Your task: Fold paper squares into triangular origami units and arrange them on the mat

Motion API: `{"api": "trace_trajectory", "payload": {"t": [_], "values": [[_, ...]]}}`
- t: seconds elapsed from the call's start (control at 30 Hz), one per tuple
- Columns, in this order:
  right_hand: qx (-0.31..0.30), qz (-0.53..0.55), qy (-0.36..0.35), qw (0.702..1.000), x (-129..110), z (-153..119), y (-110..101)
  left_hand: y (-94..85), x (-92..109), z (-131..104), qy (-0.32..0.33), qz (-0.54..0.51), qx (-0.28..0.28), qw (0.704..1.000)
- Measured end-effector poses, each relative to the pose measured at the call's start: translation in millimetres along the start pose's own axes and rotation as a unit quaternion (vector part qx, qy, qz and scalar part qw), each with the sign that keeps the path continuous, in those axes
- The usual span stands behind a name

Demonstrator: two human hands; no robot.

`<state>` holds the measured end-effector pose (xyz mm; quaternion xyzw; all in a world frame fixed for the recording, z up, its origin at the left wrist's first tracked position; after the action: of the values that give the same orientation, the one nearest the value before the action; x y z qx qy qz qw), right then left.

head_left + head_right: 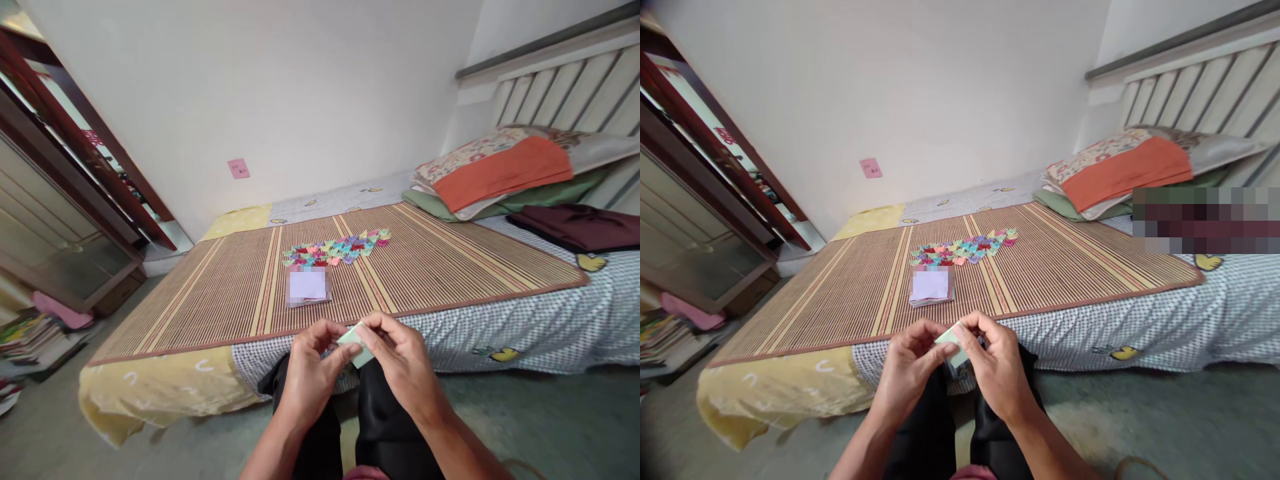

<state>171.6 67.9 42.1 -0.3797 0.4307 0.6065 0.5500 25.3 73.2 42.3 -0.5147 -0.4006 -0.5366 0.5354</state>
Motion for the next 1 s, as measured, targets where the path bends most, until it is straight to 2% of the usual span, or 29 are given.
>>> {"api": "trace_trajectory", "payload": {"t": [0.1, 0.33, 0.5, 0.57, 0.7, 0.83, 1.0], "values": [[0.003, 0.007, 0.001, 1.0, -2, 0, 0, 5.0, -3, 1, -0.031, -0.041, -0.023, 0.998], [-0.013, 0.058, 0.041, 0.997, -4, 3, 3, 6.1, 4, 0, -0.025, -0.045, -0.034, 0.998], [-0.069, 0.035, 0.035, 0.996, -8, 6, 9, 9.5, 1, 1, -0.04, -0.053, -0.057, 0.996], [-0.072, 0.04, 0.047, 0.995, -7, 6, 9, 6.9, -2, 2, -0.044, -0.071, -0.042, 0.996], [-0.041, 0.044, 0.07, 0.996, -1, 8, 1, -2.1, -6, 5, -0.041, -0.113, 0.009, 0.993], [-0.057, -0.024, 0.031, 0.998, -2, 8, -1, -5.2, -7, 6, -0.035, -0.139, 0.035, 0.989], [-0.07, -0.053, -0.022, 0.996, -10, 6, 3, -2.2, -11, 7, -0.051, -0.163, 0.043, 0.984]]}}
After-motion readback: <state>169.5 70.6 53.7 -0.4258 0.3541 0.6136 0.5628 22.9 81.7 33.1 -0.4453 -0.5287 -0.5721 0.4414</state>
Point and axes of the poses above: each hand's wrist, its own z-axis towards the middle knuckle, its own y-axis out of the palm, x = y × z, the point moved 8 cm from there along z, towards the middle knuckle, and after that the axes turned 7 degrees about z, right-handed, at the moved point
